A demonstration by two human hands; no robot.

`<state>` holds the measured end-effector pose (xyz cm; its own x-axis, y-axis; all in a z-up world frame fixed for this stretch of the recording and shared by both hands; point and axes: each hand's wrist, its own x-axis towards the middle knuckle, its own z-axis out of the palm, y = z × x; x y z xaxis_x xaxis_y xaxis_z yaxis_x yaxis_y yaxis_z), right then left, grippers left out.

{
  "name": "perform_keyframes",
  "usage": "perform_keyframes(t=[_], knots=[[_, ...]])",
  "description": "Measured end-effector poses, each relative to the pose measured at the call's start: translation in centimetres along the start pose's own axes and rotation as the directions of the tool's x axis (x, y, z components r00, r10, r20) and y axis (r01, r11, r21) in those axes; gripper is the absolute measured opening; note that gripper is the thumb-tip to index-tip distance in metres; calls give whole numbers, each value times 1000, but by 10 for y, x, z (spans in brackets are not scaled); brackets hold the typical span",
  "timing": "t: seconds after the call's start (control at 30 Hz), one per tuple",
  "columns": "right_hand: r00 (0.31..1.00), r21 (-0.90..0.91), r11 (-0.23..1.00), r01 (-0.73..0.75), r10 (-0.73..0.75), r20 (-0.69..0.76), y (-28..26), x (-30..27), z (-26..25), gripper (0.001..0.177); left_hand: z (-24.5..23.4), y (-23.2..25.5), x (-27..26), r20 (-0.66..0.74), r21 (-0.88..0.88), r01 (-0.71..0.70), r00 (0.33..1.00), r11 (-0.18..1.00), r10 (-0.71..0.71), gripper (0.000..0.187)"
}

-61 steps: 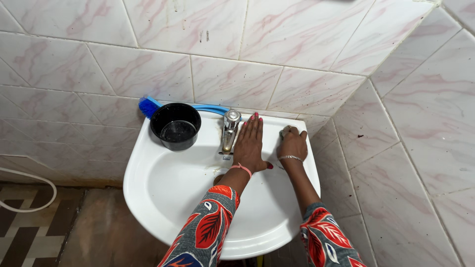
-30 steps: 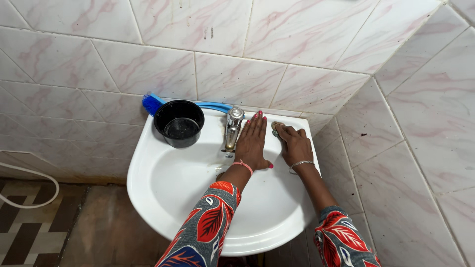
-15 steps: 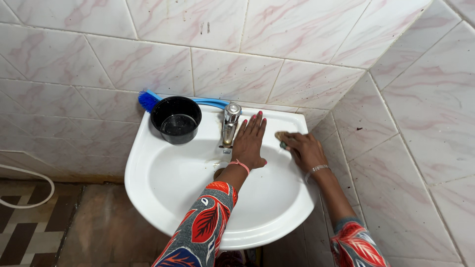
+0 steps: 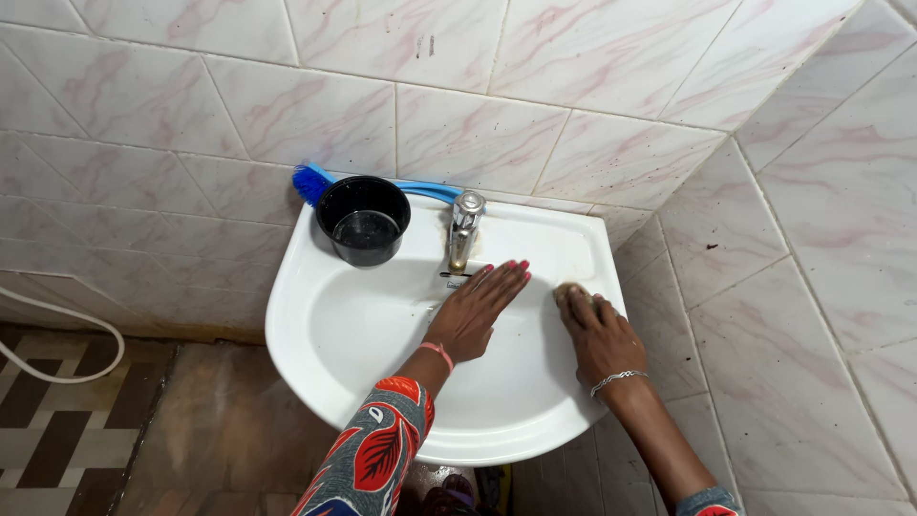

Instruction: The person scrubs the sink basin and faucet area using a small green scrubbing pad. They repeatedly wipe the sink rim, faucet, and basin surface, occasionally rinsing the pad under running water. A black cup and blue brush remain on the sink edge throughout.

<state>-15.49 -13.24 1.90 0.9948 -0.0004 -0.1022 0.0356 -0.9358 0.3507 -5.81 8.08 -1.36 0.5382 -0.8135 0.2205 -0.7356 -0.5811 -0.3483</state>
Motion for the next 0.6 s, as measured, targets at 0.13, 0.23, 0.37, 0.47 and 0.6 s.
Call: perform_keyframes(t=[0.13,0.23,0.37,0.47,0.6], knots=[[957,-118,982,149,-113,267,-7,6,17,29,19,3,-22,154,-258,-44,984,965,87,95],[974,124,975,183,-162,-157,-3,41,19,42,32,-2,-36,218,-233,16,975,972,36,91],[789,-296,790,537,-595,-156,-17,82,19,45,39,-10,-46,198,-124,98,978,987,-72,87],[750,-238,753,614,-650,-120,-46,95,17,34,39,-12,-52,266,-69,115,960,991,-93,88],[840,8,840,543,-543,-19,-43,80,18,49,48,-21,-64,341,-62,83,938,995,-57,90]])
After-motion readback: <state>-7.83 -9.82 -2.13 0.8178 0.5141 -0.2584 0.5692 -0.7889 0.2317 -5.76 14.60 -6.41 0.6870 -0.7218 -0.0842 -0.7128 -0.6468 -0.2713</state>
